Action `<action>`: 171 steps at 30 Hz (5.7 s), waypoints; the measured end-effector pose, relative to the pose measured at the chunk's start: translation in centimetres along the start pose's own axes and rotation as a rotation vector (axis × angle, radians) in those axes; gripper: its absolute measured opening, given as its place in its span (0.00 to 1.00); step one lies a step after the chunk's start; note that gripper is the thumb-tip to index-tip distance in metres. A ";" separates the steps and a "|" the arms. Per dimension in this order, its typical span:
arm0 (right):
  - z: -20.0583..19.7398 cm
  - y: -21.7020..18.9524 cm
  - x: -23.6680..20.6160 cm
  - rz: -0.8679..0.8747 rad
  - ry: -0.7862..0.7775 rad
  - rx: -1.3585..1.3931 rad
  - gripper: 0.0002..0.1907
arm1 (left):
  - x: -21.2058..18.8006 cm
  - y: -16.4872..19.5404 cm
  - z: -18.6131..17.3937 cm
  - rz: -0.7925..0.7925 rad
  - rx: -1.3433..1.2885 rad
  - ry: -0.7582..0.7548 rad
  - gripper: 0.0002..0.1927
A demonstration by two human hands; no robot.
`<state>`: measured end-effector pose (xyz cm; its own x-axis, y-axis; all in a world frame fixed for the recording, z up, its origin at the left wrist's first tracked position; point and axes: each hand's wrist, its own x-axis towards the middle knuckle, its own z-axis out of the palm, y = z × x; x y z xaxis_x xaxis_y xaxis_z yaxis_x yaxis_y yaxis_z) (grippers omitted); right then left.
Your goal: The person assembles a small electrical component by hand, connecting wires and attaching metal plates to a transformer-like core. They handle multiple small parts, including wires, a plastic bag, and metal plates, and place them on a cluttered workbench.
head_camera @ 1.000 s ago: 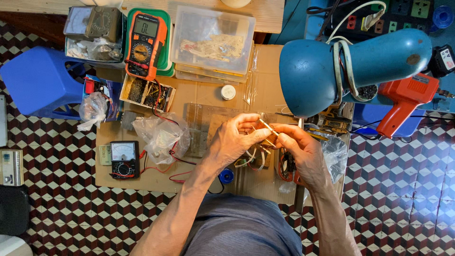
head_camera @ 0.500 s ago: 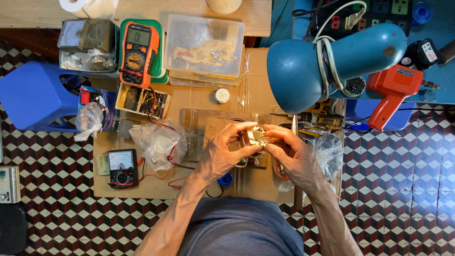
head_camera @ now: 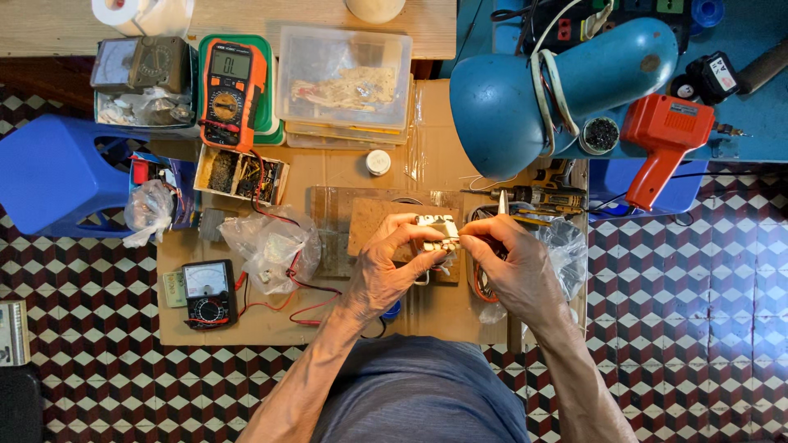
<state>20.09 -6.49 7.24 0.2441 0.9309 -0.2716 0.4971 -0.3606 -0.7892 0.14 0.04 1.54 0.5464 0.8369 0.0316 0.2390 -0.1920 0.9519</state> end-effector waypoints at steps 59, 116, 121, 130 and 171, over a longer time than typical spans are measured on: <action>5.2 -0.9 -3.4 -0.057 0.388 0.095 0.06 | -0.9 0.3 1.5 -0.146 -0.081 0.149 0.17; 4.5 2.0 0.1 0.242 0.075 0.311 0.09 | 0.1 -3.0 1.2 -0.746 -0.536 -0.059 0.16; 4.9 2.4 0.1 0.216 0.098 0.391 0.07 | 0.0 -3.2 1.2 -0.728 -0.563 -0.062 0.16; 5.4 3.2 -0.1 0.165 0.115 0.431 0.07 | -0.3 -3.6 1.5 -0.672 -0.568 -0.042 0.16; 6.4 2.3 -2.0 0.166 -0.107 0.606 0.11 | -5.4 -0.7 -1.2 0.107 0.072 0.297 0.15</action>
<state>15.39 -8.84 2.44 0.1777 0.8774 -0.4456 -0.1072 -0.4329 -0.8951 -3.88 -3.72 1.11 0.3162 0.9210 0.2274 0.2545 -0.3133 0.9149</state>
